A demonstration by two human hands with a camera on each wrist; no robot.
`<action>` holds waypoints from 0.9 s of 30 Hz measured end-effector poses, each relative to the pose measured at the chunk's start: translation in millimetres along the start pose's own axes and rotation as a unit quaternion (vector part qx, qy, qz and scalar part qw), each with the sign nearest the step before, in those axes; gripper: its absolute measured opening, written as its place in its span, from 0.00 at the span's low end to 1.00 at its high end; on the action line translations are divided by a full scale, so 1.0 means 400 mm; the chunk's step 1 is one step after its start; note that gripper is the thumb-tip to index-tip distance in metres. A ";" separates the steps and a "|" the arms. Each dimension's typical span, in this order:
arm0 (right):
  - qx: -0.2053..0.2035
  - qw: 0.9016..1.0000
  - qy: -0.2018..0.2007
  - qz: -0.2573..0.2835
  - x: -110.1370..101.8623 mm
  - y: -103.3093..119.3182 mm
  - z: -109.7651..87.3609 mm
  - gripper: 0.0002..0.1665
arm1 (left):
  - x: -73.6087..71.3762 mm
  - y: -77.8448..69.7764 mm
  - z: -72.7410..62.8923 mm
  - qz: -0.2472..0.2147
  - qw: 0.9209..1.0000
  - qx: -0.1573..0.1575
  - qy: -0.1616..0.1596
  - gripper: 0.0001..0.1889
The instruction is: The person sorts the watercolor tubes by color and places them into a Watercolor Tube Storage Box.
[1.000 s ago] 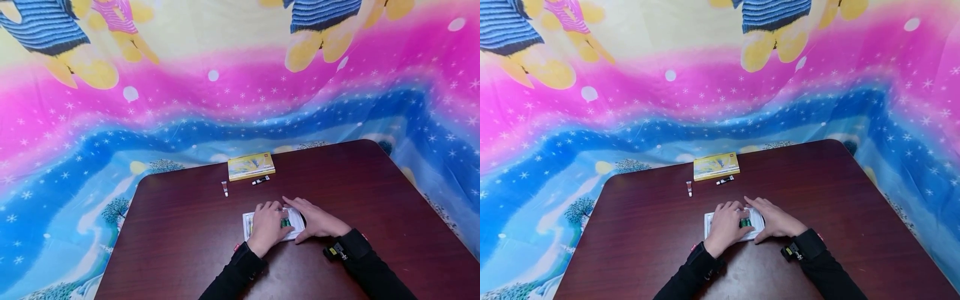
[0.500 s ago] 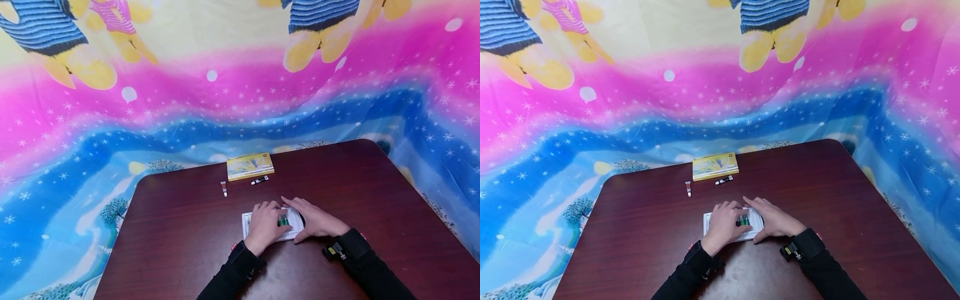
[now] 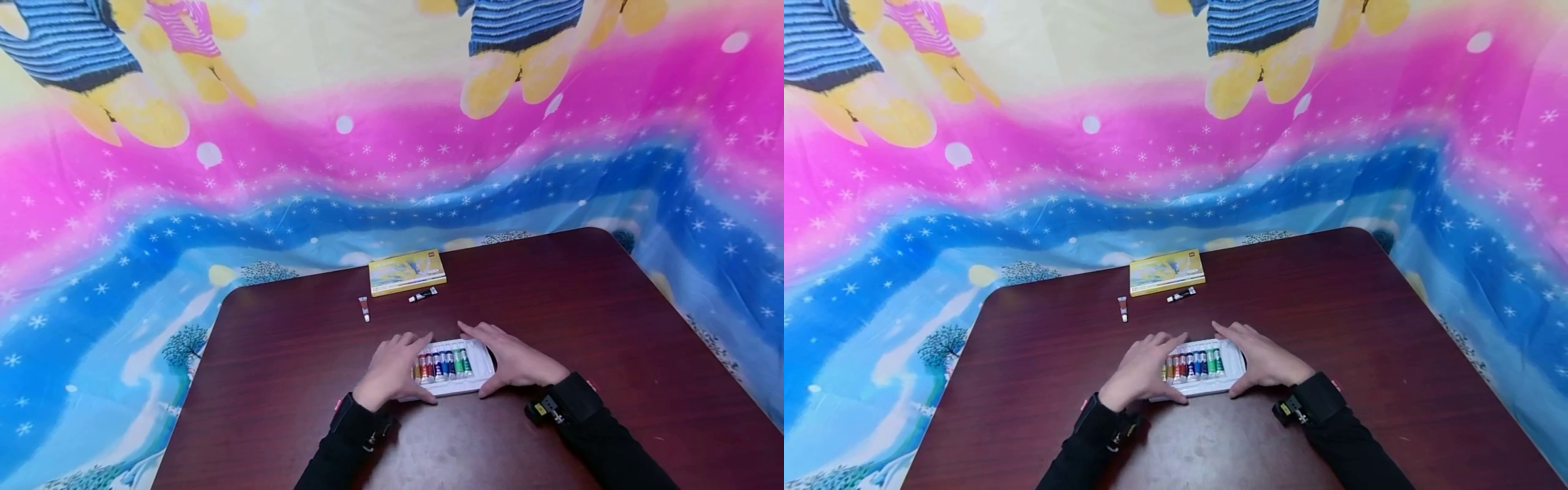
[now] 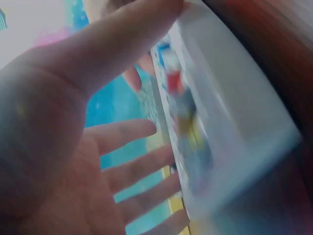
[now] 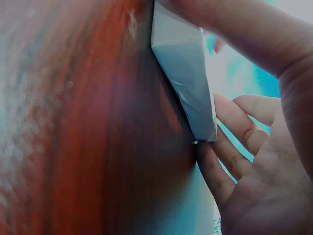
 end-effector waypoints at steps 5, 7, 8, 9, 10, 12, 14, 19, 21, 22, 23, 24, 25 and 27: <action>0.001 1.000 0.003 -0.001 0.001 -0.001 0.001 0.74 | -0.002 0.049 -0.039 -0.039 0.999 -0.014 0.024 0.59; -0.001 1.000 0.002 -0.004 0.002 0.000 0.002 0.74 | -0.002 0.061 -0.047 -0.049 0.998 -0.013 0.023 0.58; -0.001 1.000 0.001 -0.005 0.002 0.000 0.002 0.74 | -0.002 0.065 -0.048 -0.053 0.998 -0.014 0.024 0.58; -0.002 1.000 0.001 -0.006 0.001 0.000 0.002 0.74 | -0.001 0.068 -0.049 -0.055 0.998 -0.014 0.023 0.57; -0.001 1.000 0.000 -0.007 0.001 0.000 0.001 0.74 | -0.001 0.070 -0.049 -0.055 0.998 -0.013 0.024 0.57; -0.001 1.000 0.001 -0.006 0.001 0.000 0.000 0.74 | 0.001 0.072 -0.048 -0.053 0.998 -0.010 0.023 0.57; -0.002 1.000 0.001 -0.008 0.001 0.000 0.000 0.74 | 0.002 0.073 -0.046 -0.050 0.998 -0.008 0.022 0.57; -0.009 1.000 -0.001 -0.010 0.002 -0.001 -0.001 0.73 | 0.000 0.078 -0.045 -0.046 0.999 0.006 0.020 0.57; -0.012 1.000 -0.002 -0.009 0.001 -0.001 -0.001 0.73 | -0.004 0.089 -0.042 -0.059 0.998 0.015 0.024 0.56; -0.013 1.000 -0.002 -0.008 0.001 0.000 -0.001 0.73 | -0.009 0.100 -0.041 -0.075 0.997 0.015 0.026 0.55; -0.014 1.000 -0.002 -0.009 0.001 0.000 -0.001 0.73 | -0.015 0.114 -0.038 -0.089 0.996 0.018 0.020 0.53; -0.014 1.000 -0.003 -0.009 0.000 0.000 -0.001 0.72 | -0.023 0.134 -0.030 -0.094 0.995 0.021 0.010 0.50; -0.015 1.000 -0.003 -0.009 0.000 0.000 -0.001 0.72 | -0.031 0.157 -0.022 -0.097 0.995 0.021 -0.008 0.48; -0.014 1.000 -0.003 -0.006 -0.001 0.000 -0.002 0.72 | -0.048 0.207 -0.009 -0.094 0.994 0.011 -0.053 0.41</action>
Point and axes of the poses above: each hand's wrist, its own z-axis towards the middle knuckle, its own x-axis out of the palm, y = z × x, the point moved 2 cm from there along z, towards the middle knuckle, and after that the axes turned 7 degrees about -z, right-handed, at the moved point
